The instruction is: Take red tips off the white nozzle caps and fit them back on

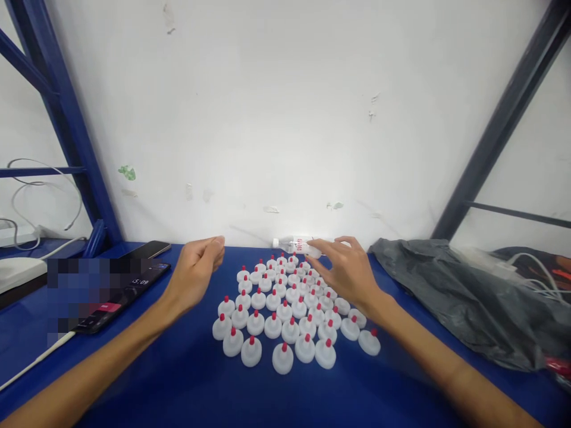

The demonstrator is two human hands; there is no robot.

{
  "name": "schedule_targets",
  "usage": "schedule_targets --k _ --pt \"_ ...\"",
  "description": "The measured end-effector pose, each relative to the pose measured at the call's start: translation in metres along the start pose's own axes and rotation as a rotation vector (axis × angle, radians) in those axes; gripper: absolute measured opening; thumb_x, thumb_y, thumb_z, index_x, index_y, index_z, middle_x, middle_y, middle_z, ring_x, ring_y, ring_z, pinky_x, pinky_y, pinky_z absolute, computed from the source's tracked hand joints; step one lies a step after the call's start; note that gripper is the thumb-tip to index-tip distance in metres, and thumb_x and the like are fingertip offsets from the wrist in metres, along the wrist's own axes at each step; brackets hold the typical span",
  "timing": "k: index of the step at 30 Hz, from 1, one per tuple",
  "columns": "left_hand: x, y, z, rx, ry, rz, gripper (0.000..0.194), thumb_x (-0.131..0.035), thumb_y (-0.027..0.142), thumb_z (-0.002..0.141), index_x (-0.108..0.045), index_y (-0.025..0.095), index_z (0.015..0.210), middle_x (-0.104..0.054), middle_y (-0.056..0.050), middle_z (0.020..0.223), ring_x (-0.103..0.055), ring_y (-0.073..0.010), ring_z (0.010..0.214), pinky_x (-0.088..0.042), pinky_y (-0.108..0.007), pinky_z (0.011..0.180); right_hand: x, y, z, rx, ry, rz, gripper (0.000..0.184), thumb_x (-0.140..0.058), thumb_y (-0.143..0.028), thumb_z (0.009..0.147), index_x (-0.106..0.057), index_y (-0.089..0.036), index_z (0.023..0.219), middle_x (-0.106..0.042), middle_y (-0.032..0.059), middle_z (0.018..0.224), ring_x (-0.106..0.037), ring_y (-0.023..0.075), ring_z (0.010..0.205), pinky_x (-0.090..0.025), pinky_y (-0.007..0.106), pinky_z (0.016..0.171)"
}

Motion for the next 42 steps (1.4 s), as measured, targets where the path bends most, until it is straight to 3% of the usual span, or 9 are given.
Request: schedule_targets --k 3,6,11,16,24,30,35,42 --pt "0.010 -0.022 0.014 -0.007 -0.070 0.207 0.040 -0.039 0.041 0.098 -0.031 0.025 0.062 -0.033 0.005 0.057 -0.029 -0.0167 0.056 -0.022 -0.033 0.060 -0.013 0.030 -0.004 -0.251 -0.184 0.124 0.024 -0.061 -0.035 0.098 -0.068 -0.024 0.118 -0.078 0.0027 0.086 -0.072 0.0230 0.081 -0.049 0.035 0.082" --pt "0.001 -0.041 0.019 -0.003 -0.239 0.359 0.030 -0.052 0.035 0.089 -0.043 0.025 0.062 -0.048 0.002 0.058 -0.038 -0.0183 0.057 -0.020 -0.033 0.061 -0.030 0.056 -0.014 -0.400 -0.334 0.225 0.019 -0.059 -0.031 0.095 -0.064 -0.024 0.113 -0.076 0.0026 0.087 -0.070 0.0224 0.081 -0.046 0.031 0.074" --pt "-0.012 -0.055 0.012 0.005 -0.482 0.479 0.022 -0.057 0.027 0.082 -0.047 0.024 0.063 -0.058 0.002 0.061 -0.048 -0.0189 0.058 -0.024 -0.030 0.059 -0.054 0.086 -0.032 -0.411 -0.478 0.328 0.012 -0.062 -0.033 0.092 -0.066 -0.022 0.096 -0.077 0.0052 0.092 -0.070 0.0232 0.086 -0.048 0.033 0.078" --pt "-0.013 -0.051 0.005 -0.016 -0.564 0.522 0.027 -0.055 0.026 0.083 -0.042 0.024 0.059 -0.052 0.003 0.056 -0.045 -0.0184 0.055 -0.023 -0.031 0.058 -0.062 0.092 -0.039 -0.362 -0.571 0.445 0.019 -0.065 -0.039 0.090 -0.069 -0.022 0.086 -0.078 0.0062 0.093 -0.072 0.0252 0.092 -0.051 0.035 0.082" --pt "-0.015 -0.055 0.004 -0.010 -0.558 0.531 0.027 -0.056 0.030 0.085 -0.048 0.023 0.061 -0.056 0.002 0.059 -0.046 -0.0175 0.055 -0.024 -0.029 0.058 -0.056 0.068 -0.028 -0.284 -0.544 0.558 0.030 -0.054 -0.045 0.099 -0.074 -0.022 0.098 -0.079 0.0054 0.105 -0.072 0.0238 0.099 -0.052 0.037 0.092" --pt "-0.010 -0.052 0.009 -0.034 -0.459 0.539 0.037 -0.046 0.038 0.099 -0.055 0.021 0.066 -0.057 -0.001 0.063 -0.050 -0.0191 0.061 -0.023 -0.029 0.061 -0.060 0.065 -0.030 -0.270 -0.526 0.583 0.036 -0.050 -0.047 0.102 -0.075 -0.021 0.101 -0.079 0.0056 0.104 -0.072 0.0235 0.095 -0.053 0.037 0.089" --pt "-0.003 -0.037 0.012 -0.068 -0.361 0.544 0.038 -0.040 0.034 0.102 -0.048 0.023 0.066 -0.051 0.001 0.059 -0.046 -0.0198 0.058 -0.020 -0.031 0.061 -0.066 0.068 -0.034 -0.267 -0.515 0.595 0.038 -0.045 -0.046 0.104 -0.075 -0.022 0.106 -0.078 0.0062 0.112 -0.071 0.0247 0.100 -0.052 0.039 0.093" --pt "-0.004 -0.029 0.012 -0.102 -0.280 0.511 0.039 -0.040 0.032 0.100 -0.036 0.024 0.063 -0.041 0.004 0.054 -0.037 -0.0167 0.053 -0.019 -0.032 0.059 -0.070 0.067 -0.036 -0.276 -0.517 0.593 0.032 -0.052 -0.045 0.101 -0.074 -0.022 0.106 -0.079 0.0064 0.105 -0.073 0.0244 0.096 -0.054 0.038 0.090"
Point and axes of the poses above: each hand's wrist, its own z-axis towards the middle knuckle, its own x-axis out of the back of the hand, y = z × x, the point moved 4 cm from there along z, towards the middle knuckle
